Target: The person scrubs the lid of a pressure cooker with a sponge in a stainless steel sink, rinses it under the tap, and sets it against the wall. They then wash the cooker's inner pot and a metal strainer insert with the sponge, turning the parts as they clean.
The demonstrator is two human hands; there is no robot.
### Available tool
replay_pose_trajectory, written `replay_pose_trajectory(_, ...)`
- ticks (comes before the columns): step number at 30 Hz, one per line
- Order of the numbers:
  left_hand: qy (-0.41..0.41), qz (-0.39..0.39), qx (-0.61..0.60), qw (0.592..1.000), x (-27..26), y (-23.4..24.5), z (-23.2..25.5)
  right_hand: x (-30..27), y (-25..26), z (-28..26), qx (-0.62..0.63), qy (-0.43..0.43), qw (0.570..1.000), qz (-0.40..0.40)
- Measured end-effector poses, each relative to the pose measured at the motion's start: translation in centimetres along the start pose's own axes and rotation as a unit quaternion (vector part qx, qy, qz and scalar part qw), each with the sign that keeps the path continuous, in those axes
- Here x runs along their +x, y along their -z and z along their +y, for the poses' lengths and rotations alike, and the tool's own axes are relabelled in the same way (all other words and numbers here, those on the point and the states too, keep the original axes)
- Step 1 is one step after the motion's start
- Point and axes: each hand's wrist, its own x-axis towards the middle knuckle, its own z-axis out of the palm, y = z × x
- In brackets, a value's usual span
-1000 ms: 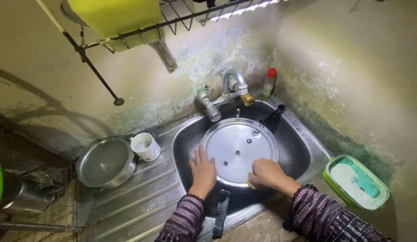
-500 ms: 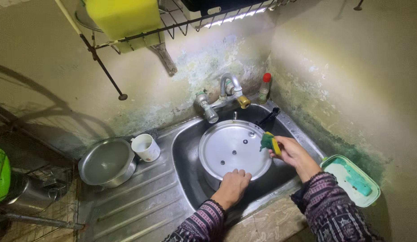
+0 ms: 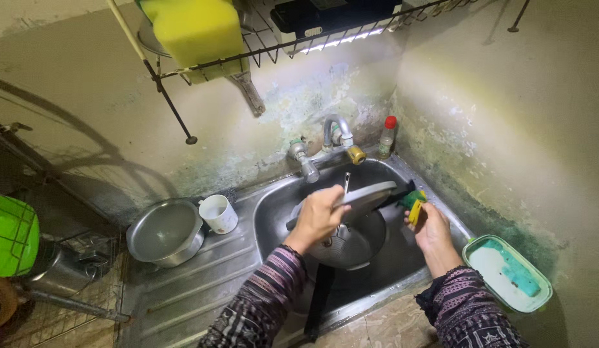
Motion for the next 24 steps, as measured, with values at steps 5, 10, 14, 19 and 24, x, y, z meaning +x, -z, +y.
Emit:
replay_pose_trajectory(5,0.107,0.013,-0.053,0.993,1.6,2.0,1.7,-0.8,0.2,1.3,-0.024,-0.042,0.991,0.125)
replay_pose_trajectory(10,0.256,0.053,-0.312,0.913,1.6,2.7,0.2,-3.6,-0.2,2.3,-0.001,-0.094,0.986,0.136)
replay_pose_trajectory(14,0.349,0.076,-0.366,0.859,0.4,1.6,-2.8,-5.6,-0.4,2.7,0.014,-0.135,0.982,0.129)
replay_pose_trajectory(19,0.431,0.084,-0.400,0.804,-1.1,-0.5,-8.7,-7.8,-0.5,3.6,0.011,-0.169,0.979,0.116)
replay_pose_trajectory(24,0.469,0.070,-0.449,0.758,-3.9,-3.2,-15.2,-9.1,-1.1,4.4,-0.033,-0.168,0.978,0.123)
